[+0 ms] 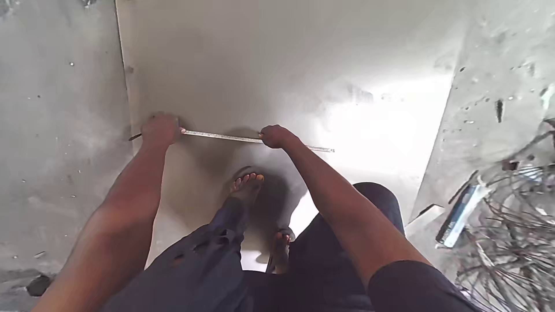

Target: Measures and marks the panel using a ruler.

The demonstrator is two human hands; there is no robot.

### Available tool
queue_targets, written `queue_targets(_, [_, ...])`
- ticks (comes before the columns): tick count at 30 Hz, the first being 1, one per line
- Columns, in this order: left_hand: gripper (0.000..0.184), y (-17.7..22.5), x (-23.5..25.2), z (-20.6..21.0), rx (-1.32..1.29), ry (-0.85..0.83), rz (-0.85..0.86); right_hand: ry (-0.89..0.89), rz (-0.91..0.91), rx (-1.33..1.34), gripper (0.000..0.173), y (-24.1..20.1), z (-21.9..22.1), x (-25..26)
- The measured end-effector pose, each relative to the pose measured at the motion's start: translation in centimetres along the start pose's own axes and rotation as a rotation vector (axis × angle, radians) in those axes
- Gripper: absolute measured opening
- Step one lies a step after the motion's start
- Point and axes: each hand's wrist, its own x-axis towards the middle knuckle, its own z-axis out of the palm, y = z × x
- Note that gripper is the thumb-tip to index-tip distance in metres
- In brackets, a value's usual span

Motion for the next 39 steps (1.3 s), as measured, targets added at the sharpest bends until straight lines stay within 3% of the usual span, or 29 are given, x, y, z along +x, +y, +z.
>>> queue_targets(7, [0.047, -0.7, 0.3, 0.6, -0.044, 0.027, 0.002, -0.046, 0.121, -0.095, 0.029, -2.3, -0.1, -0.2])
queue_targets(25, [0.053, -0.7, 1.0, 0.9, -0.032, 0.001, -0.003, -0.064, 0.090, -0.181, 0.024, -2.0, -0.1, 2.0])
queue_targets(31, [0.048, -0.8, 0.7, 0.7, -0.064, 0.020, -0.005, -0.062, 0.104, -0.158, 0.025, -2.4, -0.5, 1.6])
queue_targets(39, [0.052, -0.1, -0.1, 0.0, -0.062, 0.001, -0.036, 0.171, 0.363, -0.105, 0.032, -6.6, -2.0, 0.8])
